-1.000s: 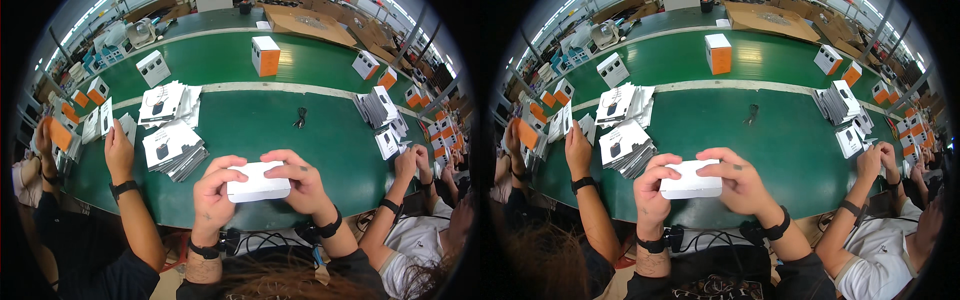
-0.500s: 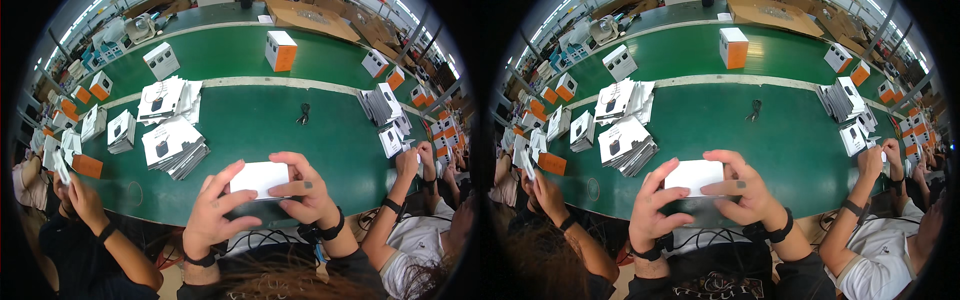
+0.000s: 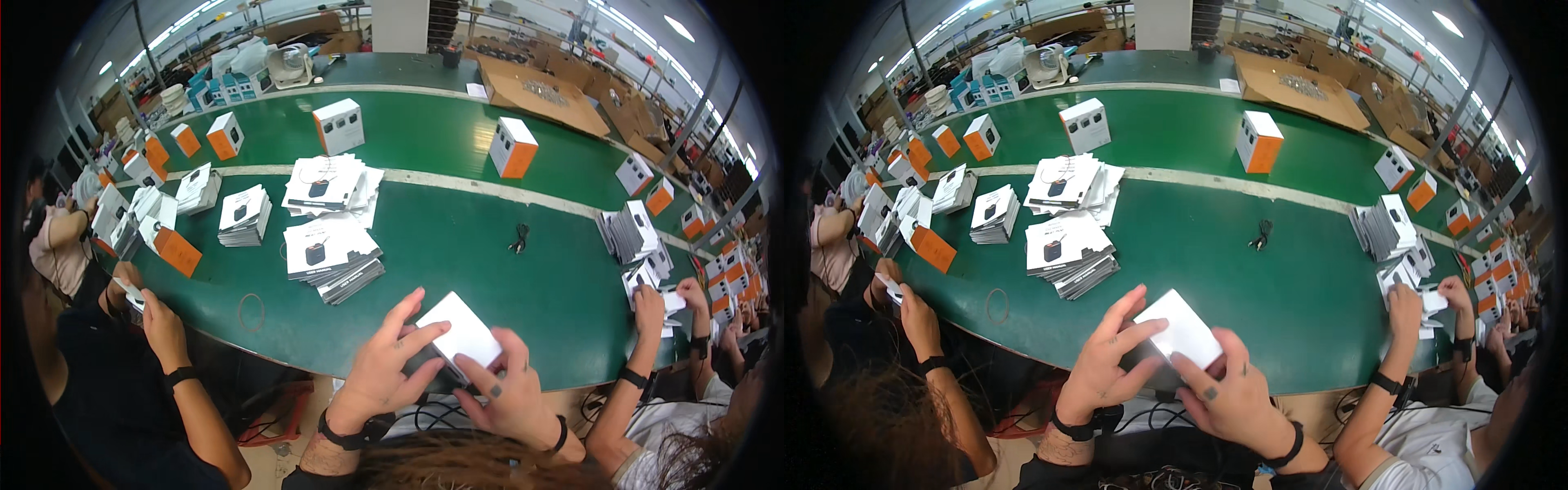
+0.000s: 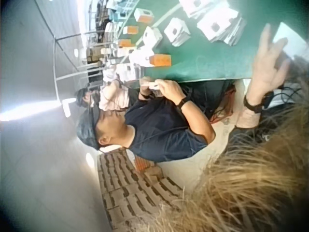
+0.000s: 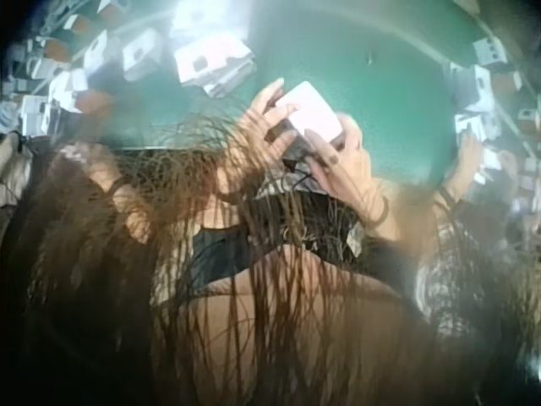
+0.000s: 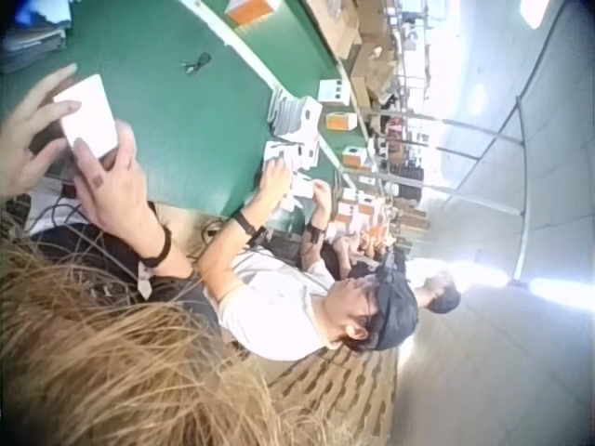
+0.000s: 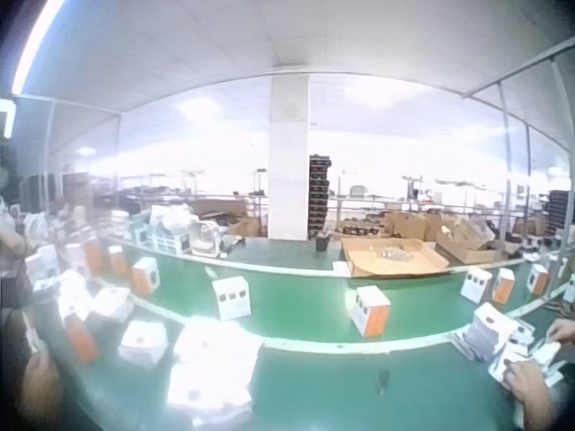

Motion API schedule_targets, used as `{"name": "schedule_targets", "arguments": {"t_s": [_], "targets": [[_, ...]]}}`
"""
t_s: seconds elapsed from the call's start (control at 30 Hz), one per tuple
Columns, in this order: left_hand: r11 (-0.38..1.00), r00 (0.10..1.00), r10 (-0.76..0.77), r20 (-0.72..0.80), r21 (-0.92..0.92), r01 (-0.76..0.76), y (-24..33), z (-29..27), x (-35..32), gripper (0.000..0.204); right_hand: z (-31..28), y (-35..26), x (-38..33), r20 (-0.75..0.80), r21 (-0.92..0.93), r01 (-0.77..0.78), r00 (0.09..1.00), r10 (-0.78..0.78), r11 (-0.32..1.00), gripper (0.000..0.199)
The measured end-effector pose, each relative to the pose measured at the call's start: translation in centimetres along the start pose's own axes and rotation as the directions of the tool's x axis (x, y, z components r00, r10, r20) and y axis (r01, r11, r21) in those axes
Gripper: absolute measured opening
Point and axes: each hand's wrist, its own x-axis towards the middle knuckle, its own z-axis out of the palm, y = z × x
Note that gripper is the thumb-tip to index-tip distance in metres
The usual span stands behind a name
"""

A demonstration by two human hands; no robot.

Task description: Packing electronic devices, cables, and user manuals into individual boxes on a factory assembly line.

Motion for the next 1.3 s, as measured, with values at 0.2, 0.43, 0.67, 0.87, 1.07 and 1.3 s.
{"name": "schedule_targets", "arguments": {"t_s": [0.2, 0.43, 0.67, 0.87, 1.07, 1.3], "targets": [[0.991, 0.996, -0.077, -0.054, -0.111, 0.071, -0.4, -0.4, -0.2, 0.057, 0.1, 0.7, 1.7, -0.024, -0.241, 0.108, 0.993, -0.117, 0.964, 0.056], [0.983, 0.985, -0.172, -0.013, -0.068, 0.171, -2.7, 1.9, -2.0, 0.038, 2.4, 7.9, 14.0, -0.158, -0.428, -0.113, 0.986, 0.048, 0.897, 0.065], [0.972, 0.997, 0.034, 0.074, 0.228, -0.050, -3.5, 2.9, -2.1, 0.033, 3.6, 4.2, 10.2, 0.182, -0.141, 0.215, 0.965, -0.188, 0.966, 0.031], [0.959, 0.990, 0.010, 0.140, 0.280, -0.049, -3.0, 2.1, -2.4, 0.034, 6.1, 7.1, 5.7, 0.173, 0.426, 0.084, 0.970, -0.173, 0.901, 0.015], [0.997, 0.946, -0.066, 0.316, 0.068, 0.046, -1.0, 1.2, 0.4, 0.033, 7.8, 8.6, 4.4, 0.371, 0.881, -0.393, 0.919, 0.131, 0.263, 0.008], [0.953, 0.893, 0.194, 0.406, -0.295, -0.073, 0.1, 1.6, 7.5, 0.023, 7.0, 9.3, 5.0, 0.227, 0.948, -0.259, 0.958, 0.177, 0.184, 0.007]]}}
